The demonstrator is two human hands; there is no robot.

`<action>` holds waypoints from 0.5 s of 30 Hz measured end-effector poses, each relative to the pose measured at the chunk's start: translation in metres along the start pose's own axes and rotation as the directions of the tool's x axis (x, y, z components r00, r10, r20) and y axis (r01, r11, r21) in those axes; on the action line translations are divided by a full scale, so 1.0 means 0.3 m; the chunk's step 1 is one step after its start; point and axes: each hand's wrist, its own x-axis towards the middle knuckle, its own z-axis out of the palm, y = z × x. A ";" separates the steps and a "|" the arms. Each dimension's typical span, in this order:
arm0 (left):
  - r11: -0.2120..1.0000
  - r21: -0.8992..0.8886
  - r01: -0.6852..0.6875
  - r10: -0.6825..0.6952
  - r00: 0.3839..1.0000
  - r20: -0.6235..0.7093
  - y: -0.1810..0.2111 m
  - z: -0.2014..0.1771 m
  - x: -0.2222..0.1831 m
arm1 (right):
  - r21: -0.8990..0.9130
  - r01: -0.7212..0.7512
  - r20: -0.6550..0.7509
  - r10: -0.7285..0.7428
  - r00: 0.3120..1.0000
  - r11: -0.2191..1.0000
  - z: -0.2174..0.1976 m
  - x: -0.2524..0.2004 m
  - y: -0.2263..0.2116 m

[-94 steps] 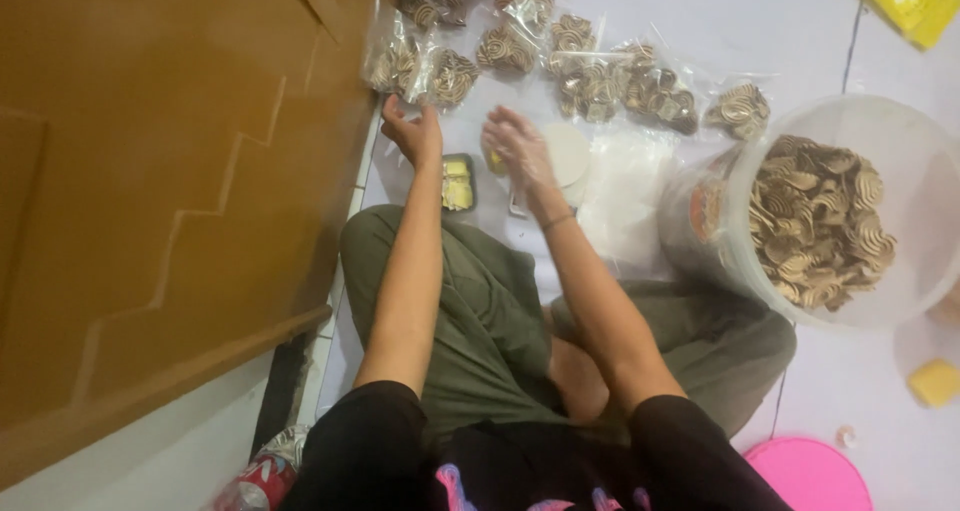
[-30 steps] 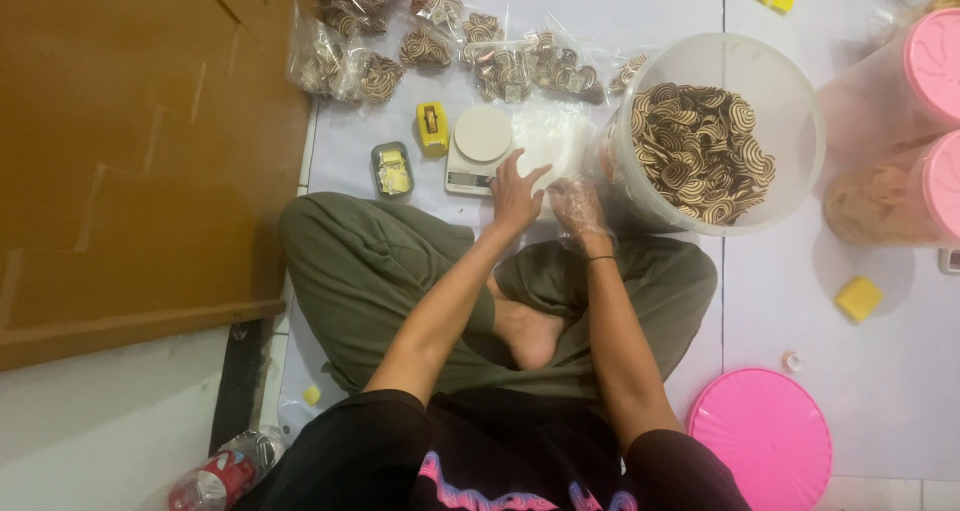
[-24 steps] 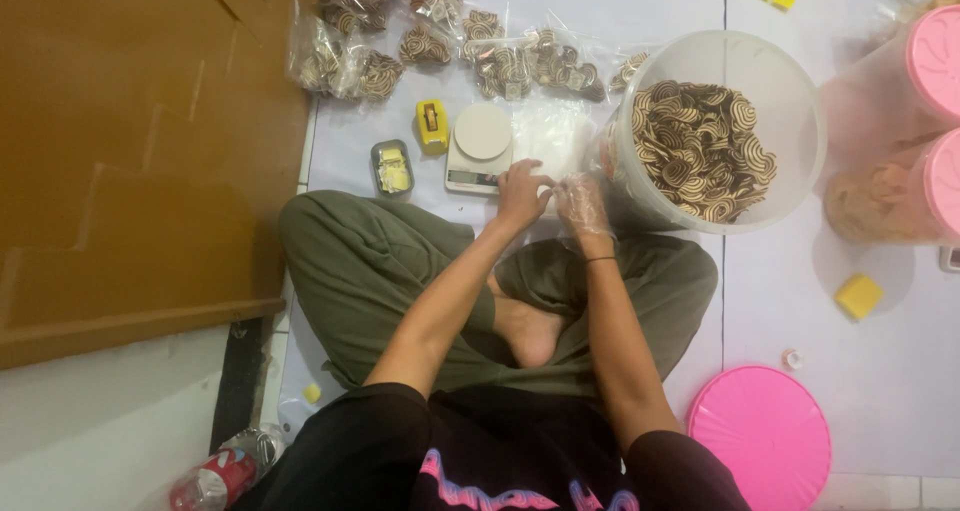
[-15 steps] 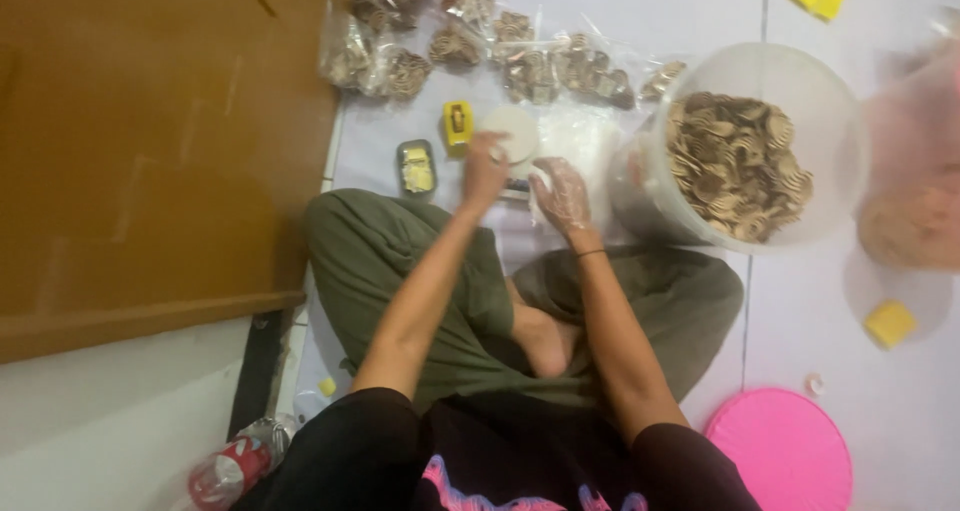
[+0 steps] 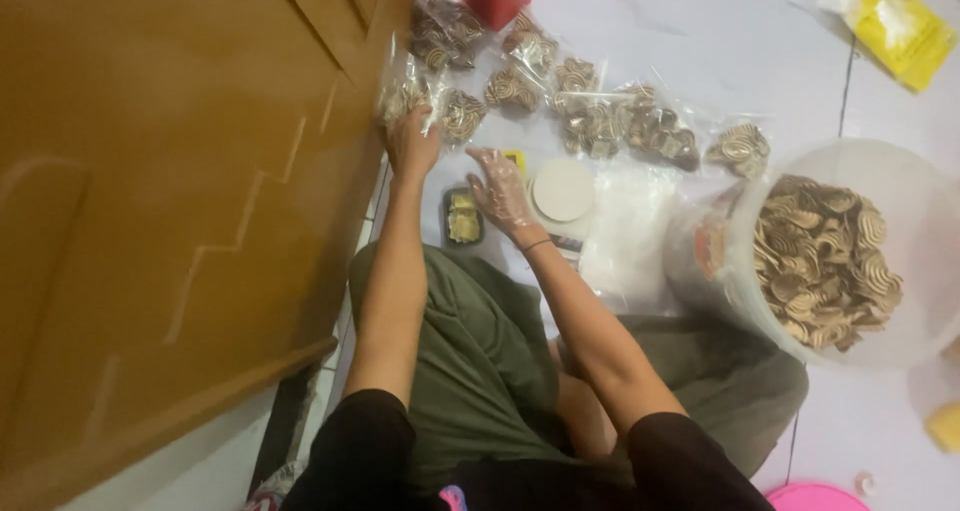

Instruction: Person is sitting on the floor, wearing gloves, and packaging swirl cookies from a large bowl into small plastic bags, then weighing them on a scale.

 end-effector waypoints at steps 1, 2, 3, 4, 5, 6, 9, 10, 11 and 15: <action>1.000 -0.001 0.008 -0.008 1.000 0.003 0.008 0.004 0.007 | 0.002 -0.003 0.009 0.003 1.000 1.000 0.031 0.012 0.022; 1.000 -0.010 -0.003 0.003 1.000 -0.013 0.016 0.008 0.010 | -0.006 0.006 0.007 -0.006 1.000 1.000 0.061 0.021 0.043; 1.000 -0.018 -0.014 0.014 0.999 -0.035 0.026 0.008 0.019 | -0.013 0.019 0.004 -0.019 1.000 1.000 0.091 0.037 0.065; 1.000 -0.021 -0.006 0.005 0.999 -0.037 0.031 0.006 0.017 | -0.011 0.022 0.013 -0.022 1.000 1.000 0.081 0.063 0.030; 0.995 -0.100 -0.010 0.005 0.999 -0.047 0.037 0.002 0.015 | -0.006 -0.012 0.033 0.012 0.999 1.000 0.072 0.089 -0.007; 0.984 -0.178 -0.015 0.005 0.998 -0.058 0.046 -0.001 0.010 | -0.002 -0.046 0.053 0.046 0.998 0.999 0.061 0.112 -0.044; 0.915 -0.403 0.028 -0.029 1.000 0.004 0.058 0.024 -0.003 | -0.081 -0.107 -0.031 0.105 0.994 0.991 0.086 0.150 -0.092; 0.916 -0.401 0.029 -0.030 1.000 0.002 0.064 0.035 -0.003 | -0.078 -0.106 -0.031 0.104 0.994 0.991 0.094 0.156 -0.081; 0.863 -0.505 0.004 -0.012 1.000 -0.014 0.069 0.046 -0.002 | -0.108 -0.129 -0.100 0.118 0.988 0.986 0.102 0.161 -0.071; 0.795 -0.606 -0.032 0.032 0.999 -0.010 0.068 0.068 -0.013 | -0.121 -0.277 -0.237 0.243 0.941 0.953 0.105 0.181 -0.037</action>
